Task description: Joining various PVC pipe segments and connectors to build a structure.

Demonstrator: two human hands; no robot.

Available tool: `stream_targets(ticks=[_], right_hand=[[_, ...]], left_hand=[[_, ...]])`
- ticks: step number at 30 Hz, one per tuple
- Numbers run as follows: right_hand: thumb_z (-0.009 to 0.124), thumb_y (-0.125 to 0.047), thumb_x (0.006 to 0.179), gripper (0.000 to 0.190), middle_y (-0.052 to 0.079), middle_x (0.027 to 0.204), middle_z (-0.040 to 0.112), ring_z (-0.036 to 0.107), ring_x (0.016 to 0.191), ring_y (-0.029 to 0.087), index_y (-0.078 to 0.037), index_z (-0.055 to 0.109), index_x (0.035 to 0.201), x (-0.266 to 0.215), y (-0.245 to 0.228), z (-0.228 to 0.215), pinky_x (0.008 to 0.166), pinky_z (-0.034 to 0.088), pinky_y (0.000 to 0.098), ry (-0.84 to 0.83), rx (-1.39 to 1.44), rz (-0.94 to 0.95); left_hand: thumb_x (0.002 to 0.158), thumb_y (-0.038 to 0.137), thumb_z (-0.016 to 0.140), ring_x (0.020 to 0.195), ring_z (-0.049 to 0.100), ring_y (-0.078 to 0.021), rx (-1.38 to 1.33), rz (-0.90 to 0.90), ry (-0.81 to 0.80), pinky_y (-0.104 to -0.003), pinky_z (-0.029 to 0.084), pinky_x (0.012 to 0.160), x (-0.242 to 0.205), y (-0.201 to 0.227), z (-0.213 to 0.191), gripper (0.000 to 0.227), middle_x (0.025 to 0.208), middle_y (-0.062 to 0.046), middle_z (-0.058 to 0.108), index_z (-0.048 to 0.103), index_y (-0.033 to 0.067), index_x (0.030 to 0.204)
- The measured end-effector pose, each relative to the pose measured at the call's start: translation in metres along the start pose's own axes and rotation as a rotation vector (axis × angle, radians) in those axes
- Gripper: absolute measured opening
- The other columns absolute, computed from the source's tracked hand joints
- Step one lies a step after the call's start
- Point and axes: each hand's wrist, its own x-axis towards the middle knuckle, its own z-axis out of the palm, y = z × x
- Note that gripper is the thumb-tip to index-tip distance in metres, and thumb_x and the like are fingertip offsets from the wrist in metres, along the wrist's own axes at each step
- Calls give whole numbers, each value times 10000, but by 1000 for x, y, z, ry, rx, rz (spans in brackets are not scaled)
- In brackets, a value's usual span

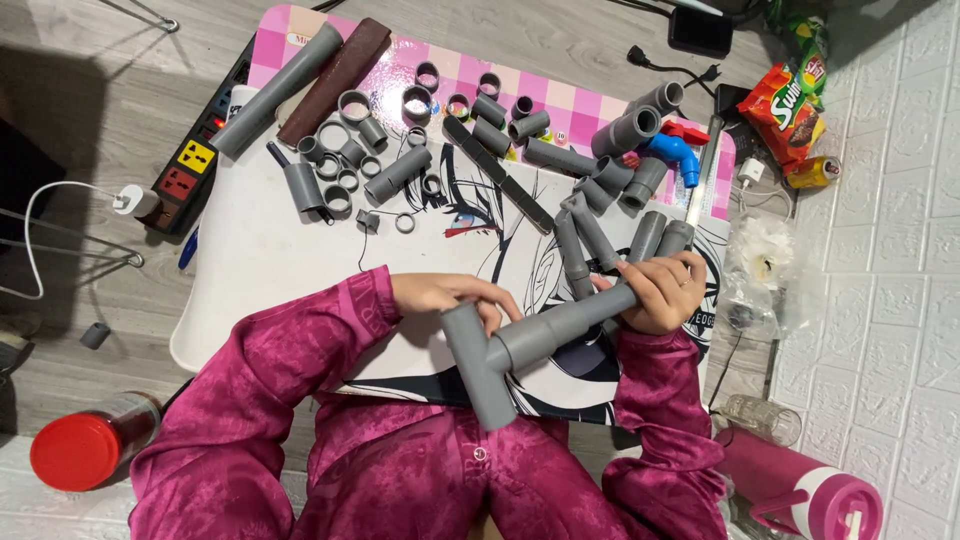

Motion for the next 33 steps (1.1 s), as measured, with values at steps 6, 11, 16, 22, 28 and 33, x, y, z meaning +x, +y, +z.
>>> stream_targets(ticks=[6,11,16,22,28,33], right_hand=[[720,-231,754,186,43,573,547,469,488,185,-51,672,744,-13,8,-1,522,400,311,8,-54,-19],[667,-237,792,191,39,568,543,474,493,183,-53,675,742,-11,13,-1,522,418,303,1,-91,-45],[689,-251,772,194,36,565,536,467,494,181,-59,675,748,-15,16,-1,520,430,301,-10,-139,-39],[713,-237,746,177,28,571,544,486,504,179,-66,668,737,-22,19,0,519,434,295,-24,-151,-17],[677,-236,768,172,29,550,517,474,484,177,-68,656,735,-17,14,-1,493,423,286,-75,-127,-38],[690,-240,749,174,16,548,515,477,482,167,-79,642,705,-19,12,3,493,424,278,-91,-139,-56]], left_hand=[[654,55,568,681,573,-155,171,137,228,-240,448,566,-3,8,-7,340,740,-94,573,538,20,990],[617,-44,632,676,529,-114,334,136,380,-196,446,570,-6,13,-5,205,708,-48,573,604,32,805],[603,-84,606,668,517,-85,397,163,489,-169,451,559,-6,5,-11,168,692,-20,552,621,40,715],[586,-107,582,616,497,-84,420,204,557,-173,446,527,-7,5,-14,190,641,-28,537,643,26,708],[533,-77,614,567,548,-119,672,140,534,-237,474,522,-17,21,-8,202,594,-40,591,677,61,667],[546,-7,650,528,574,-139,868,-27,555,-257,482,519,-21,38,-1,172,567,-47,623,692,94,679]])
